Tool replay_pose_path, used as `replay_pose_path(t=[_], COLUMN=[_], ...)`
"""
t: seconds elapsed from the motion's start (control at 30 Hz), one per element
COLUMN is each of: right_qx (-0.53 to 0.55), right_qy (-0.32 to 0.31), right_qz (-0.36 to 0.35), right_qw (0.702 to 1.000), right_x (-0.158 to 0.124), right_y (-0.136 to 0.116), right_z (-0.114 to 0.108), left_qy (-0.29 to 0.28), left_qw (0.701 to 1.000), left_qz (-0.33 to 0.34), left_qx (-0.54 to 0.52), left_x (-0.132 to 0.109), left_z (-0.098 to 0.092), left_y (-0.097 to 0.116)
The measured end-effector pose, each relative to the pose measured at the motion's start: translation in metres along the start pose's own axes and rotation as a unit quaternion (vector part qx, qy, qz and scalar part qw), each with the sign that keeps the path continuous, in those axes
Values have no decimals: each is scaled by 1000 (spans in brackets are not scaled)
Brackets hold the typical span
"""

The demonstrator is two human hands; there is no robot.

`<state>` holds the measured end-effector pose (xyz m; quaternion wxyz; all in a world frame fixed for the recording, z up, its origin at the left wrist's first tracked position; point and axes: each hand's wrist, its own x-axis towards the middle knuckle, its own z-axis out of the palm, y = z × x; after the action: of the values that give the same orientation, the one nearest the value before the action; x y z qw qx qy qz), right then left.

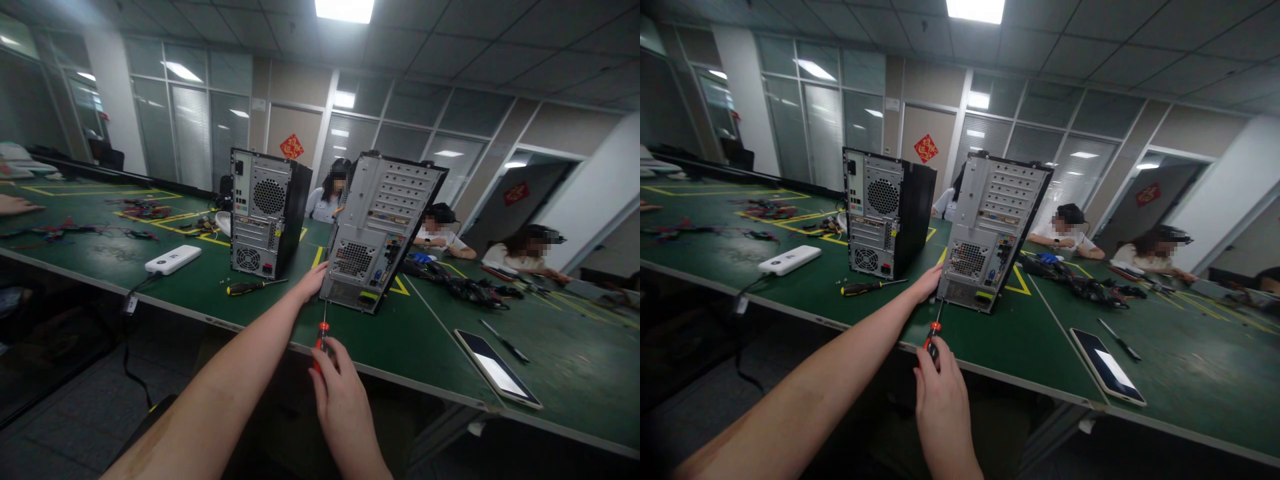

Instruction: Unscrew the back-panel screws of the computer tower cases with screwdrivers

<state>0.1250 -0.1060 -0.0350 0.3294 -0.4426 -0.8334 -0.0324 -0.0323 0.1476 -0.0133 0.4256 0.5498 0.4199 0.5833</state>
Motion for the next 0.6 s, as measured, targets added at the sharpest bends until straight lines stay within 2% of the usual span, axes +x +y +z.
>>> replay_pose_path(t=[0.3,0.6], right_qx=[19,21], right_qy=[-17,-26], right_qz=[-3,39], right_qw=[1000,999], right_x=[0,2], right_y=[-6,-7], right_z=[-11,-16], left_qy=[0,-11], left_qw=[1000,1000], left_qz=[7,20], left_qx=[1,-17], left_x=[-2,-1], left_z=[-1,1], left_y=[1,1])
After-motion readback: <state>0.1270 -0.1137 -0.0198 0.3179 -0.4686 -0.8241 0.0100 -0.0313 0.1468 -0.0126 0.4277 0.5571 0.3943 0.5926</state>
